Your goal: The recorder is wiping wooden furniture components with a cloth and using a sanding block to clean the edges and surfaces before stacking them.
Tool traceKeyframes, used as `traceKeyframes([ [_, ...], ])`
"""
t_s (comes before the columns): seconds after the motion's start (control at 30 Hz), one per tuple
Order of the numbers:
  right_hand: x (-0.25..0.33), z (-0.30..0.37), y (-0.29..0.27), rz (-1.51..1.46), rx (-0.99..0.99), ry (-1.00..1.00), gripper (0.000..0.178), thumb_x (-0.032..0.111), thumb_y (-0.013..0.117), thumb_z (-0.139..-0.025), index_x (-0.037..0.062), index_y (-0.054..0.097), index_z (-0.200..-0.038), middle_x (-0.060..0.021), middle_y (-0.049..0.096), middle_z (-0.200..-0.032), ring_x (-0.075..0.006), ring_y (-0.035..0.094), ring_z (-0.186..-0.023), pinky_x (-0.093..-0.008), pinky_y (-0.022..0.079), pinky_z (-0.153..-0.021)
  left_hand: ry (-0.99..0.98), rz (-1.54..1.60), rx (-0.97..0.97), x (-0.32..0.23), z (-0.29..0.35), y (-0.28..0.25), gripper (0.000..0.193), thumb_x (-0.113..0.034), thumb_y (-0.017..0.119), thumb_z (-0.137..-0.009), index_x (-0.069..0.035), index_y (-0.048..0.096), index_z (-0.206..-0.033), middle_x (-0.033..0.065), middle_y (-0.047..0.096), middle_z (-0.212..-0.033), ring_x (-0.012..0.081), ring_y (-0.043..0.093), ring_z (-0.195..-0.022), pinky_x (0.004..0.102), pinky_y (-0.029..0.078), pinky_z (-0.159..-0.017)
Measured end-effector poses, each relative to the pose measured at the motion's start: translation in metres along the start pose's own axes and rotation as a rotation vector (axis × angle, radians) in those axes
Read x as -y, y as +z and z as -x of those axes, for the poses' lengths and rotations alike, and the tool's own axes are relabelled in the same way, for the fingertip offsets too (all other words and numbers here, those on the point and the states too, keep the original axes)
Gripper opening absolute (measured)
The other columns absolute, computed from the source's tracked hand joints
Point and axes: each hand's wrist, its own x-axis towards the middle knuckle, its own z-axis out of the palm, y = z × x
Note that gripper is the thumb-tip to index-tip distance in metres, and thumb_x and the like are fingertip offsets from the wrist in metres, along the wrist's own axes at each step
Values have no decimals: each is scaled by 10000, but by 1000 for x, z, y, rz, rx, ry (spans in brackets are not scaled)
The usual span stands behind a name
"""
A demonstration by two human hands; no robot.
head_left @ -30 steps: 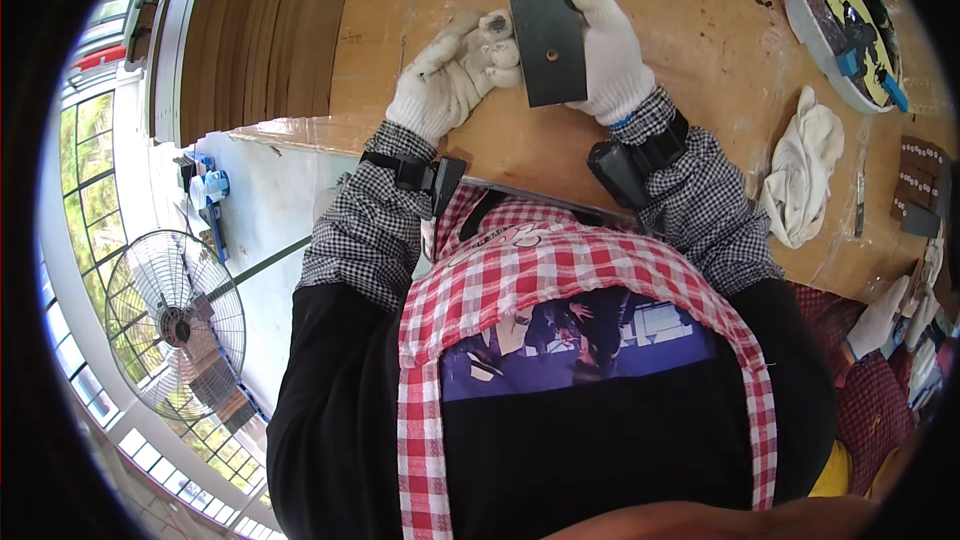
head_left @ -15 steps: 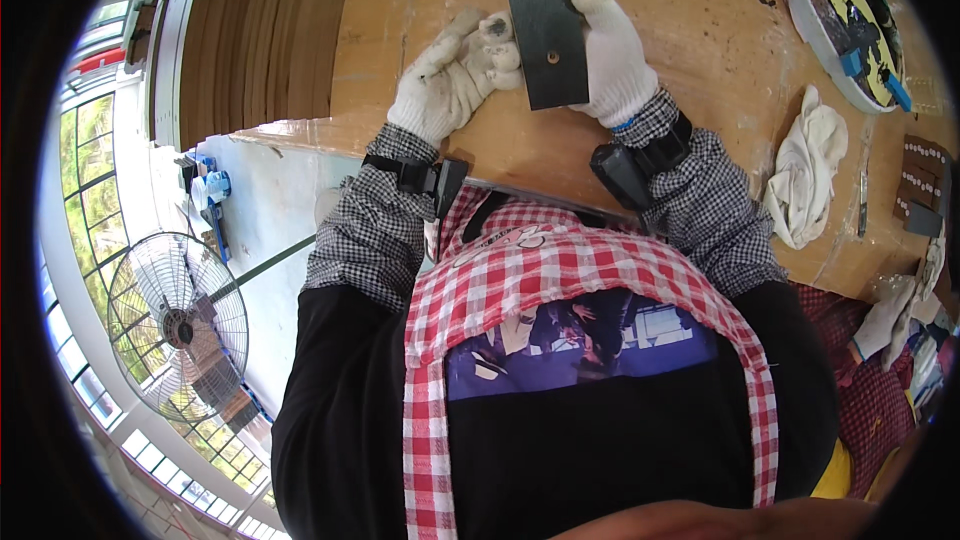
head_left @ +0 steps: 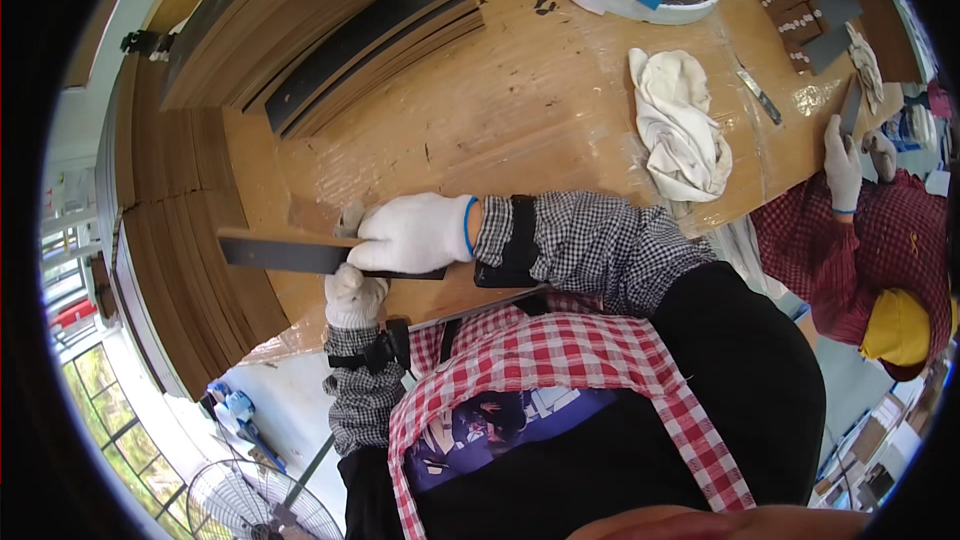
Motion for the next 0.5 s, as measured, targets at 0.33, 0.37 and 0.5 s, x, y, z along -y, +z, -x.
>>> traceKeyframes([
  [0.33, 13, 37, -34, 319, -516, 47, 397, 412, 616, -893, 68, 722, -1059, -178, 719, -1038, -364, 685, -981, -448, 544, -854, 74, 142, -228, 4, -7, 25, 557, -387, 579, -1028, 19, 473, -1395, 200, 637, -1256, 277, 651, -1084, 412, 565, -928],
  [0.37, 9, 48, -49, 475, -631, -17, 378, 390, 649, -860, 80, 719, -1064, -167, 718, -1014, -359, 681, -972, -449, 543, -855, 105, 207, -212, 3, -11, 26, 555, -432, 537, -1040, 17, 492, -1363, 209, 673, -1162, 276, 672, -989, 403, 591, -833],
  [0.5, -1, 103, -139, 993, -904, 113, 448, 374, 705, -785, 102, 682, -1141, -154, 700, -1064, -346, 662, -1018, -453, 534, -888, 18, 289, -286, -2, -14, 17, 500, -455, 535, -1034, -14, 552, -1269, 178, 697, -1044, 277, 672, -926, 414, 591, -799],
])
